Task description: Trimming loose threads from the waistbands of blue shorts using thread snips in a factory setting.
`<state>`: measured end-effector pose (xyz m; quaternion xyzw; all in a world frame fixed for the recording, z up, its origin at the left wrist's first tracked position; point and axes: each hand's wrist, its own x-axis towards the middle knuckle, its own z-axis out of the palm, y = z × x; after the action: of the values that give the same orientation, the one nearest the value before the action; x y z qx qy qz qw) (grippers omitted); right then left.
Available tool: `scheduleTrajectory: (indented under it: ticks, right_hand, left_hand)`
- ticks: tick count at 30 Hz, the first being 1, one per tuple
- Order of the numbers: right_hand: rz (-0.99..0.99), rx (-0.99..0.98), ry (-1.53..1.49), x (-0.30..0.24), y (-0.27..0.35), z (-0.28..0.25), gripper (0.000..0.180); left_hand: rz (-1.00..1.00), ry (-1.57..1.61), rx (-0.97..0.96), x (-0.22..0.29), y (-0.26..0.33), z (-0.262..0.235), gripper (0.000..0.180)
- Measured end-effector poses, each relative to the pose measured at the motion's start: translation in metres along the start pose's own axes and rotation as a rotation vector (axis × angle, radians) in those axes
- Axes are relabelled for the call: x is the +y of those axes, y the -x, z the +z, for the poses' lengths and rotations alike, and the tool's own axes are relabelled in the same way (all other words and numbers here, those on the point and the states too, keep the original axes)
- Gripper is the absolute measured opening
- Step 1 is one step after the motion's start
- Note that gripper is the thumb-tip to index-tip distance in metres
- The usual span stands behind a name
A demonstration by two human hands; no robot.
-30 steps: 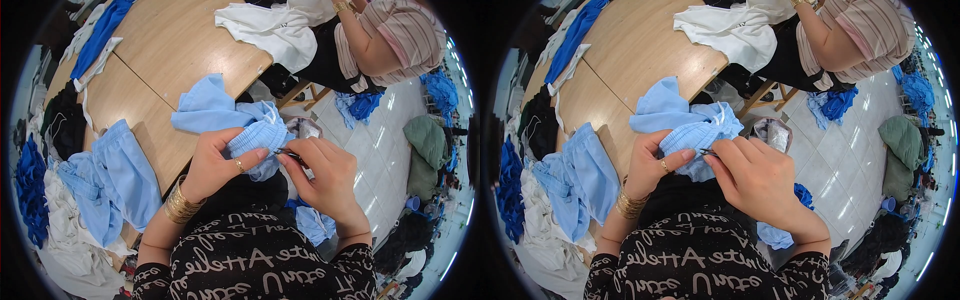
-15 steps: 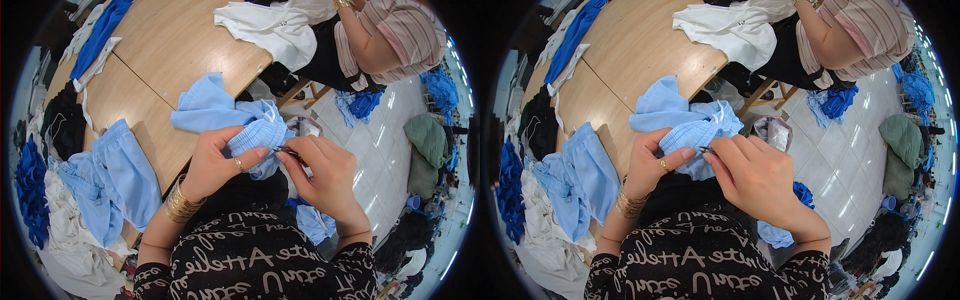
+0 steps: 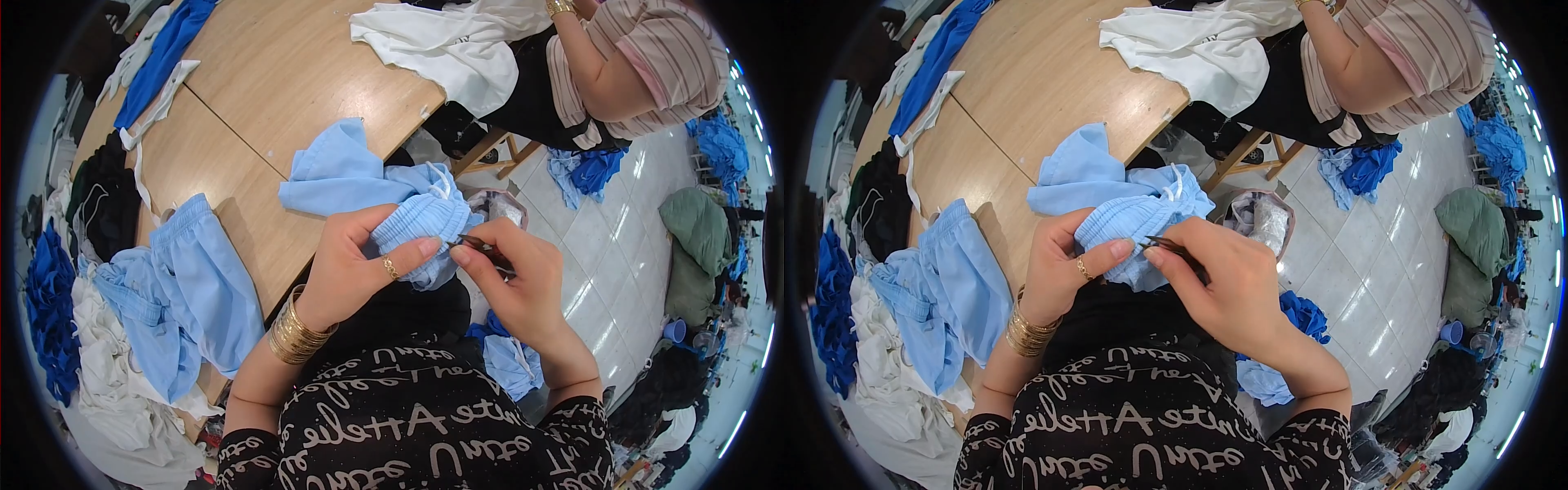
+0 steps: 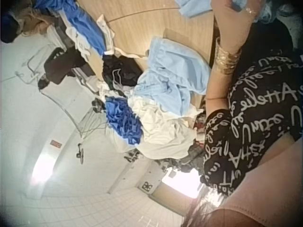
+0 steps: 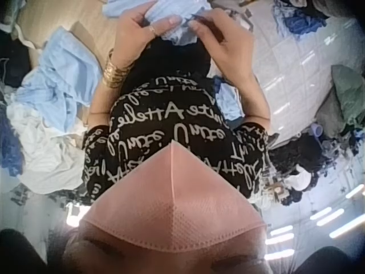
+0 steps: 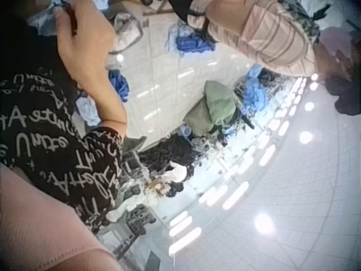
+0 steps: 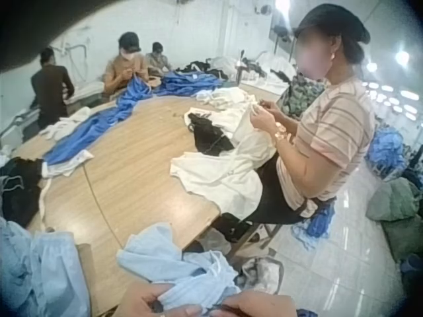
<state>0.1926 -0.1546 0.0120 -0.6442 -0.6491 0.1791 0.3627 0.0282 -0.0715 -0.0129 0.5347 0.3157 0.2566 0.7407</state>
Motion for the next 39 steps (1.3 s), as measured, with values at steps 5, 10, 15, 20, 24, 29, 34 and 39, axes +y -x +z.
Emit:
scheduleTrajectory:
  ticks: [5,10,15,20,24,29,34,39]
  right_hand:
    - [0.432,-0.131,-0.524,0.002,0.001,-0.001,0.015]
    - [0.387,-0.151,-0.495,0.012,0.0,0.0,0.02]
    - [0.576,-0.24,-0.88,0.016,-0.005,-0.002,0.024]
    - [0.725,-0.214,-1.204,0.016,-0.005,0.007,0.028]
    - [0.761,-0.186,-1.291,0.015,-0.006,0.011,0.028]
    - [0.611,-0.211,-0.961,0.015,-0.009,0.008,0.02]
    - [0.225,-0.098,-0.421,0.007,-0.004,0.004,0.017]
    - [0.041,-0.119,-0.016,0.002,-0.005,0.0,0.014]
  left_hand:
    - [0.054,-0.067,-0.01,-0.002,-0.001,0.0,0.023]
    - [0.032,-0.133,-0.051,-0.004,-0.002,-0.001,0.023]
    - [0.013,0.025,-0.114,-0.001,-0.001,0.001,0.024]
    - [-0.004,0.019,-0.137,0.004,-0.002,0.0,0.024]
    - [0.045,-0.096,-0.116,0.004,-0.003,-0.001,0.022]
    - [0.044,-0.115,-0.079,0.007,-0.002,-0.003,0.022]
    - [0.022,-0.093,-0.086,0.011,0.0,-0.006,0.023]
    - [0.035,-0.064,-0.091,0.009,0.001,-0.006,0.024]
